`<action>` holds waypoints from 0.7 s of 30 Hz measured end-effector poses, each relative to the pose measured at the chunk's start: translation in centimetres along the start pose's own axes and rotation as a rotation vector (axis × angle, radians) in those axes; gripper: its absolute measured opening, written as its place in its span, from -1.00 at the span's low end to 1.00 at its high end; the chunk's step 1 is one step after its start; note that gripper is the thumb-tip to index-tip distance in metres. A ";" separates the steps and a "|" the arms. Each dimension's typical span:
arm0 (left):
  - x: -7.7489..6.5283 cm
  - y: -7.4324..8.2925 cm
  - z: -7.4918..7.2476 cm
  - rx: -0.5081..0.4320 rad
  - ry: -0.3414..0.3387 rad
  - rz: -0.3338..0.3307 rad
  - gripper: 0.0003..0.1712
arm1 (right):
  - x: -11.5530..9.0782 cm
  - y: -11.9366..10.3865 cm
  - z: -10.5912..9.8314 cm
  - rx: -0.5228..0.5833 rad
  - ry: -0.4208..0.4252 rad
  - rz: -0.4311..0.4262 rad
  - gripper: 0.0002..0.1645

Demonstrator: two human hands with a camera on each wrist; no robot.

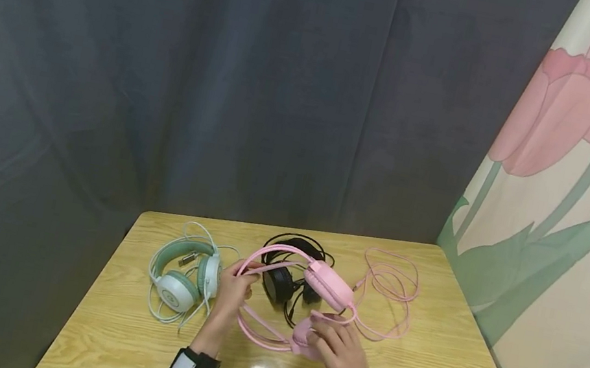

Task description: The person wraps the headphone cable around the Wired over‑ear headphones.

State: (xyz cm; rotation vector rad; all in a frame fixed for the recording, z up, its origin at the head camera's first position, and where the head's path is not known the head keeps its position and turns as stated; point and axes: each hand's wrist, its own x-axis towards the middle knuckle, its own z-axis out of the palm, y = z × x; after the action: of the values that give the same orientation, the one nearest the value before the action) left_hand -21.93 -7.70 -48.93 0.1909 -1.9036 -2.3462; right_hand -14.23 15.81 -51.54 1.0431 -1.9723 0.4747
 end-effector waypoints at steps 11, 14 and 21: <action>-0.7 0.9 -0.6 -0.094 -0.005 0.006 -0.81 | -1.0 1.2 -1.0 -0.047 0.062 -0.121 -0.51; -0.8 0.9 -0.9 -0.079 0.019 0.013 -0.81 | -2.1 1.9 -1.5 -0.090 0.039 -0.046 -0.50; -0.7 1.2 -1.9 -0.090 0.054 0.036 -0.83 | -4.4 5.2 -2.6 -0.145 -0.122 0.272 -0.42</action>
State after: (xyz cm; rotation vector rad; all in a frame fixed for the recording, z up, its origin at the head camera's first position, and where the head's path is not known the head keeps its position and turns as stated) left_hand -20.88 -9.60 -48.15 0.2087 -1.7585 -2.3719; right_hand -15.80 22.69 -53.31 0.7322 -2.2349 0.4140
